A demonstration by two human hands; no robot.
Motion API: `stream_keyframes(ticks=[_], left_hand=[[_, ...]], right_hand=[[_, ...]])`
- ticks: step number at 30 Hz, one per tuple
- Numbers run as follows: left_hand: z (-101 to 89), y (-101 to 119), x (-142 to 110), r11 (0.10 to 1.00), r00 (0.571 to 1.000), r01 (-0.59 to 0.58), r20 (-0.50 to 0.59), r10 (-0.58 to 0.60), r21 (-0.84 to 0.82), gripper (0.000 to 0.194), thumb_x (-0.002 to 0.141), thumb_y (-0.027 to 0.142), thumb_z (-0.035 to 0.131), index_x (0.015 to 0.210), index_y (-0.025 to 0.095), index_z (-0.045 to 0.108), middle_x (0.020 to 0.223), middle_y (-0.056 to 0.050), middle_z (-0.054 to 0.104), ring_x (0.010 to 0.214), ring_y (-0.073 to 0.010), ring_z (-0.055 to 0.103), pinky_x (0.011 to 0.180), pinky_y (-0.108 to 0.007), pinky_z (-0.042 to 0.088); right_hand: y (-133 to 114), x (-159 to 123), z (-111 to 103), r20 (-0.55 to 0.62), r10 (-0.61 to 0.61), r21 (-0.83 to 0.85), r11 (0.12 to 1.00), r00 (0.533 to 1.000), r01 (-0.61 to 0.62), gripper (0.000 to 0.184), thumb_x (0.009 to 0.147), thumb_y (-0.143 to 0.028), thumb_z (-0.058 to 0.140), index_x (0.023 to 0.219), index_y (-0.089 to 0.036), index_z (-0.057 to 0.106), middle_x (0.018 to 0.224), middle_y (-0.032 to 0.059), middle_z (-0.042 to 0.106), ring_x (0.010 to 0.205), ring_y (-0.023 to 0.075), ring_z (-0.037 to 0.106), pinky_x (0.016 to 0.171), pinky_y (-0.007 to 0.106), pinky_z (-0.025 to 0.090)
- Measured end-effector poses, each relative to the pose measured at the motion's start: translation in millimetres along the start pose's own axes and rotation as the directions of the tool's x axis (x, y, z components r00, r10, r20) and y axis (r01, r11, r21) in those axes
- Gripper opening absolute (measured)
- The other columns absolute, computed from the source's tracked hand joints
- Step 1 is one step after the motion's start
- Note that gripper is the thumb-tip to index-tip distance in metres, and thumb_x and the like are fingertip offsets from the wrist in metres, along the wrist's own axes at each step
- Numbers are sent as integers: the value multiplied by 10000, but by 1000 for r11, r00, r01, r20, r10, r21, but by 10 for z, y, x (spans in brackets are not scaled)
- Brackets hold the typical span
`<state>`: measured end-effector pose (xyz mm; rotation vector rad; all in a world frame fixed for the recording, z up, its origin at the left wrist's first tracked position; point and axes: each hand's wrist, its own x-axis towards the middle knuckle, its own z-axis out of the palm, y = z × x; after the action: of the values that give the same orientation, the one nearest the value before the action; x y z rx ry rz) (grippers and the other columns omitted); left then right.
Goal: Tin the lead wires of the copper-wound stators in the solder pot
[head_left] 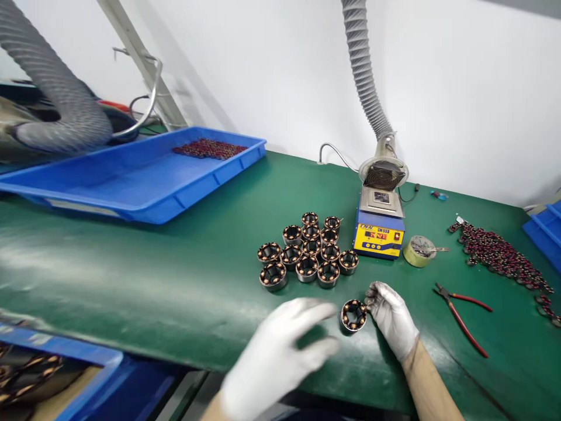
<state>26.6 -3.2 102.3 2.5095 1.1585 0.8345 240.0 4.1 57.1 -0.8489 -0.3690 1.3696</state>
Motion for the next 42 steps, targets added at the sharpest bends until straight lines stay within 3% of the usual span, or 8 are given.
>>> stream_keyframes(ticks=[2,8,13,19,25,29,36,42], left_hand=[[142,100,159,995,979,-77,197,62,70,412,644,334,738,1009,222,583,1228,-81,489,1105,-311,443,933,-445,380],[586,131,290,989,975,-92,190,113,-114,182,668,143,704,816,163,599,1290,-92,427,1252,-299,262,1020,-460,274],[489,55,296,741,934,160,343,101,-653,198,624,164,725,774,182,596,1301,-72,418,1202,-275,367,979,-388,359],[549,60,146,736,967,189,254,-24,-650,781,555,136,703,1267,230,394,1300,-92,415,1195,-262,370,1027,-401,283],[518,106,337,549,952,305,260,-160,-778,174,720,321,560,781,205,674,978,-58,636,986,-249,540,914,-341,396],[508,64,430,302,837,457,289,-465,-837,379,767,483,452,787,160,650,882,-82,656,876,-259,589,803,-347,455],[515,275,398,242,790,558,419,-448,-794,234,595,288,621,789,172,681,850,-55,671,849,-236,602,768,-281,466],[698,106,445,-133,649,222,248,-720,-966,376,605,413,699,839,133,607,662,-39,644,676,-178,610,689,-262,484]], right_hand=[[4,-24,-13,-20,-25,11,1000,999,26,166,589,-216,754,704,-163,646,660,-6,639,603,108,572,553,215,451],[85,-286,-54,-71,-183,-55,982,981,179,151,658,-265,724,765,-193,646,795,0,660,755,124,590,733,243,459],[262,-611,14,215,192,-80,981,957,-179,381,704,-416,668,1005,-186,621,955,66,662,769,171,611,697,302,470],[357,-592,83,233,372,164,896,898,-414,388,708,-433,635,985,-161,638,923,73,681,836,208,617,731,331,472],[344,-562,68,286,327,205,897,901,-391,257,673,-305,695,898,-188,658,870,33,692,780,146,624,679,238,481],[371,-550,19,345,355,119,902,869,-415,366,704,-341,661,1011,-145,624,901,98,679,755,190,633,610,257,475],[446,-534,25,270,277,185,925,922,-332,206,745,-301,638,911,-180,642,887,52,680,787,169,613,685,291,473],[341,-546,58,318,356,185,886,879,-425,390,692,-374,669,1011,-159,609,852,74,672,706,164,616,570,233,445]])
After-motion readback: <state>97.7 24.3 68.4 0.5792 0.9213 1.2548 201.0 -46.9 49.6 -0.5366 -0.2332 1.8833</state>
